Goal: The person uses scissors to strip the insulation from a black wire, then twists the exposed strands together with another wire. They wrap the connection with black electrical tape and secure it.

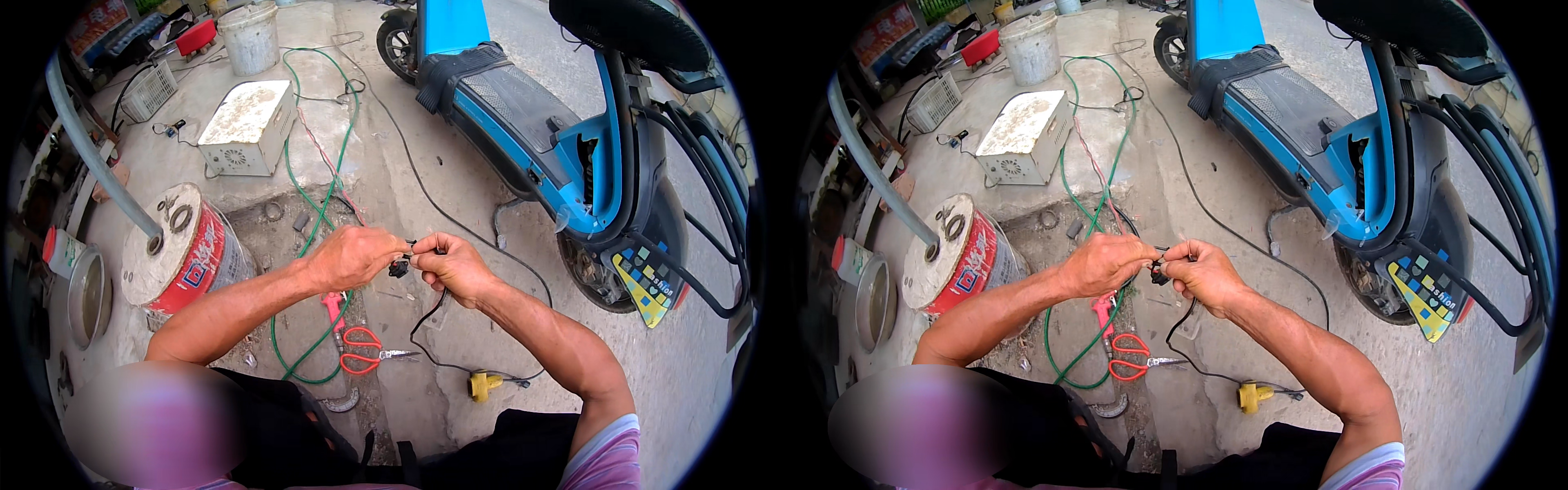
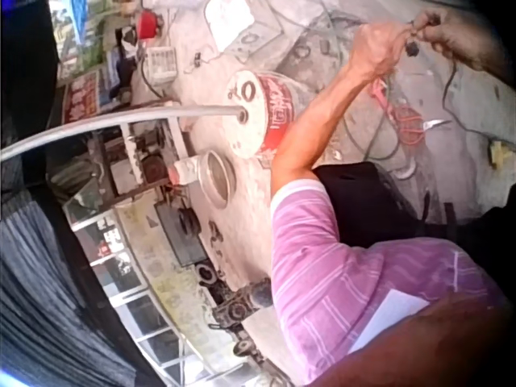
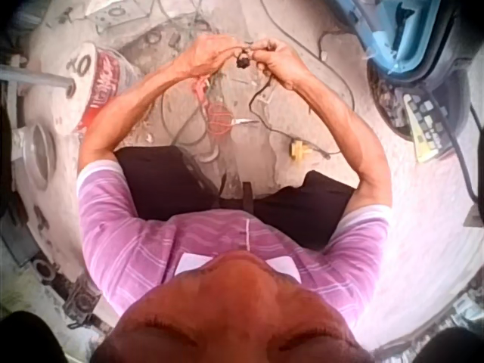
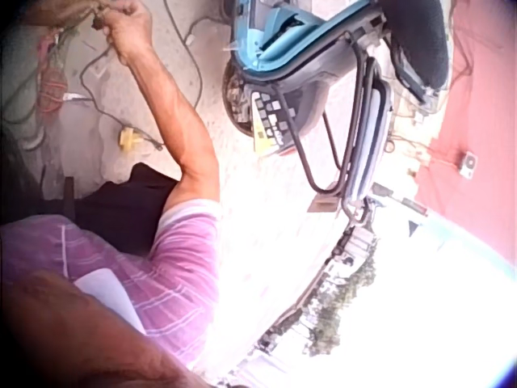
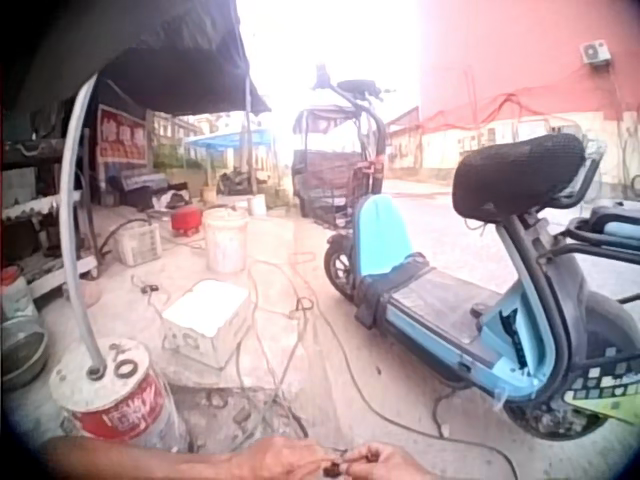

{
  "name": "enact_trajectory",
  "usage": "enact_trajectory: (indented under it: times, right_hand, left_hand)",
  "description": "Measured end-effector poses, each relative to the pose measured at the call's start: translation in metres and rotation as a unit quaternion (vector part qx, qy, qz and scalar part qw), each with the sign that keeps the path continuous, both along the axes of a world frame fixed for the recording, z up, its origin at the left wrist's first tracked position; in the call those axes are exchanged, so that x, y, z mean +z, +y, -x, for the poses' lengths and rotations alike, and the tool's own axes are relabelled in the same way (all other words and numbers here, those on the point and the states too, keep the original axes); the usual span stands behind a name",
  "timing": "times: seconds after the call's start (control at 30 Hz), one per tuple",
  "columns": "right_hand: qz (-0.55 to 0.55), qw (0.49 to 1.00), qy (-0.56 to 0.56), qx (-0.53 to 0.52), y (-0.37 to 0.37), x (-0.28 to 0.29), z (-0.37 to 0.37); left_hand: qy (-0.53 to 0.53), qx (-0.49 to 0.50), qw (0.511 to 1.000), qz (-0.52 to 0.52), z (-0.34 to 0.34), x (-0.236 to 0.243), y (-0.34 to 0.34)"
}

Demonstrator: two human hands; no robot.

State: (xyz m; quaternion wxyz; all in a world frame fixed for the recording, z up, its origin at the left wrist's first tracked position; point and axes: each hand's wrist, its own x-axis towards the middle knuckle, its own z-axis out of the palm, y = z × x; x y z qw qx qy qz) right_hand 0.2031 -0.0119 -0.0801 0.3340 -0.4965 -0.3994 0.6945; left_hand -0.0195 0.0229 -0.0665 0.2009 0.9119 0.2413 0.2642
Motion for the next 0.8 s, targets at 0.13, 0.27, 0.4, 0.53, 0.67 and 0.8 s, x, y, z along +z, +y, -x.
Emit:
enact_trajectory:
  times: [0.13, 0.27, 0.4, 0.53, 0.67, 0.8]
  right_hand:
    - [0.009, 1.0, 0.007, 0.006, -0.003, 0.002, 0.0]
    - [0.04, 0.999, 0.036, -0.005, -0.001, 0.0, 0.001]
    - [0.077, 0.994, 0.07, -0.023, -0.002, 0.003, -0.001]
    - [0.114, 0.985, 0.122, -0.033, -0.003, 0.005, 0.0]
    - [0.127, 0.981, 0.141, -0.038, -0.005, 0.012, 0.004]
    - [0.116, 0.983, 0.137, -0.036, -0.004, 0.007, 0.005]
  left_hand:
    - [-0.005, 0.018, 1.0, 0.018, 0.0, 0.002, 0.001]
    - [-0.017, 0.036, 0.988, 0.147, 0.003, 0.011, -0.001]
    - [0.001, 0.014, 0.989, 0.145, 0.002, 0.009, -0.004]
    - [0.016, 0.011, 1.0, -0.011, -0.001, -0.004, -0.007]
    - [0.003, 0.021, 0.995, -0.094, -0.005, -0.008, -0.001]
    - [0.004, 0.033, 0.997, -0.076, -0.005, -0.009, -0.001]
